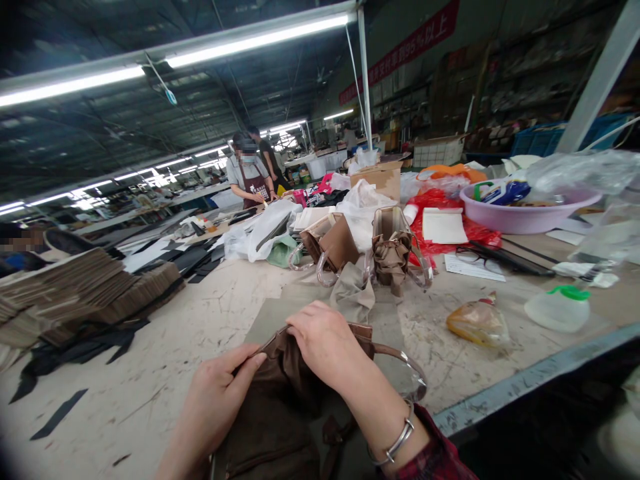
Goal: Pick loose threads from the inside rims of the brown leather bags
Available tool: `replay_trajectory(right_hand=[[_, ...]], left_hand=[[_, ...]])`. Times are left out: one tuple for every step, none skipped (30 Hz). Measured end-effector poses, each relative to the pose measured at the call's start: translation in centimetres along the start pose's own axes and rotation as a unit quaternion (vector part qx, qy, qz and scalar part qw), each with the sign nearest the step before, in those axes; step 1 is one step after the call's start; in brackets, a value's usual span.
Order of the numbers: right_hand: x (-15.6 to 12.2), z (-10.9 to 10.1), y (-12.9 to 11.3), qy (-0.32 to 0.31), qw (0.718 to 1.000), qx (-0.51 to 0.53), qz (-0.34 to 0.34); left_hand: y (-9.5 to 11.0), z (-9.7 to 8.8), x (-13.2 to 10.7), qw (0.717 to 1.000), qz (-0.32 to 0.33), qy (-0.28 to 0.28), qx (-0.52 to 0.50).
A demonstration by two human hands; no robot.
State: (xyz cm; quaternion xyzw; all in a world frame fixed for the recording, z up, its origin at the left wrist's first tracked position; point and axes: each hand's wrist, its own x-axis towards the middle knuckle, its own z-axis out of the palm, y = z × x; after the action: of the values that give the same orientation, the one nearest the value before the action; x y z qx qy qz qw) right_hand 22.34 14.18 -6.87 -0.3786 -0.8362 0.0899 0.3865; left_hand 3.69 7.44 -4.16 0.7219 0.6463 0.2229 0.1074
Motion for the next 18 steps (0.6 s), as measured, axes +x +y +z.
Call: replay_trajectory(right_hand=[[0.0, 0.1, -0.1, 0.000, 1.000, -0.011, 0.004], [0.0, 0.1, -0.3, 0.000, 1.000, -0.022, 0.007], [0.0, 0.2, -0.4, -0.001, 0.999, -0.034, 0.010], [0.0, 0.3, -0.5, -0.001, 0.999, -0.044, 0.015], [0.1, 0.3, -0.6, -0.002, 0.998, -0.052, 0.019], [0.1, 0.3, -0.7, -0.003, 0.998, -0.057, 0.022], [0.1, 0.3, -0.7, -0.004, 0.998, -0.061, 0.026], [0.2, 0.3, -0.7, -0.005, 0.998, -0.064, 0.029], [0.2, 0.2, -0.7, -0.007, 0.997, -0.067, 0.033], [0.3, 0.2, -0.7, -0.008, 0.997, -0.070, 0.036], [0.3, 0.1, -0.8, -0.010, 0.997, -0.072, 0.040], [0.3, 0.0, -0.8, -0.011, 0.996, -0.074, 0.044], [0.3, 0.0, -0.9, -0.011, 0.996, -0.075, 0.048], [0.3, 0.0, -0.9, -0.011, 0.996, -0.075, 0.052], [0.4, -0.1, -0.9, -0.010, 0.996, -0.076, 0.054], [0.4, -0.1, -0.9, -0.010, 0.995, -0.077, 0.056], [0.4, -0.1, -0.9, -0.010, 0.995, -0.078, 0.056], [0.4, -0.2, -0.9, -0.011, 0.995, -0.079, 0.056]], left_hand=[[0.0, 0.0, 0.0, 1.000, 0.000, -0.001, 0.002], [0.0, 0.0, 0.0, 1.000, -0.001, -0.001, 0.005], [0.1, 0.0, 0.1, 1.000, -0.003, -0.001, 0.009], [0.2, 0.0, 0.2, 1.000, -0.005, -0.001, 0.015], [0.3, -0.1, 0.4, 1.000, -0.008, -0.002, 0.023], [0.4, -0.2, 0.6, 0.999, -0.009, -0.006, 0.033], [0.5, -0.3, 0.9, 0.999, -0.010, -0.014, 0.044], [0.5, -0.5, 1.2, 0.998, -0.009, -0.026, 0.055], [0.6, -0.7, 1.5, 0.997, -0.007, -0.039, 0.066], [0.7, -0.8, 1.8, 0.996, -0.005, -0.052, 0.076], [0.7, -1.0, 2.1, 0.995, -0.006, -0.058, 0.085], [0.7, -1.0, 2.3, 0.994, -0.010, -0.058, 0.093], [0.8, -1.1, 2.5, 0.994, -0.018, -0.051, 0.099], [0.8, -1.0, 2.6, 0.993, -0.026, -0.041, 0.104], [0.9, -0.9, 2.7, 0.993, -0.030, -0.030, 0.107], [1.0, -0.8, 2.8, 0.993, -0.028, -0.024, 0.108], [1.1, -0.7, 2.8, 0.994, -0.019, -0.025, 0.107], [1.3, -0.6, 2.9, 0.994, -0.008, -0.031, 0.105]])
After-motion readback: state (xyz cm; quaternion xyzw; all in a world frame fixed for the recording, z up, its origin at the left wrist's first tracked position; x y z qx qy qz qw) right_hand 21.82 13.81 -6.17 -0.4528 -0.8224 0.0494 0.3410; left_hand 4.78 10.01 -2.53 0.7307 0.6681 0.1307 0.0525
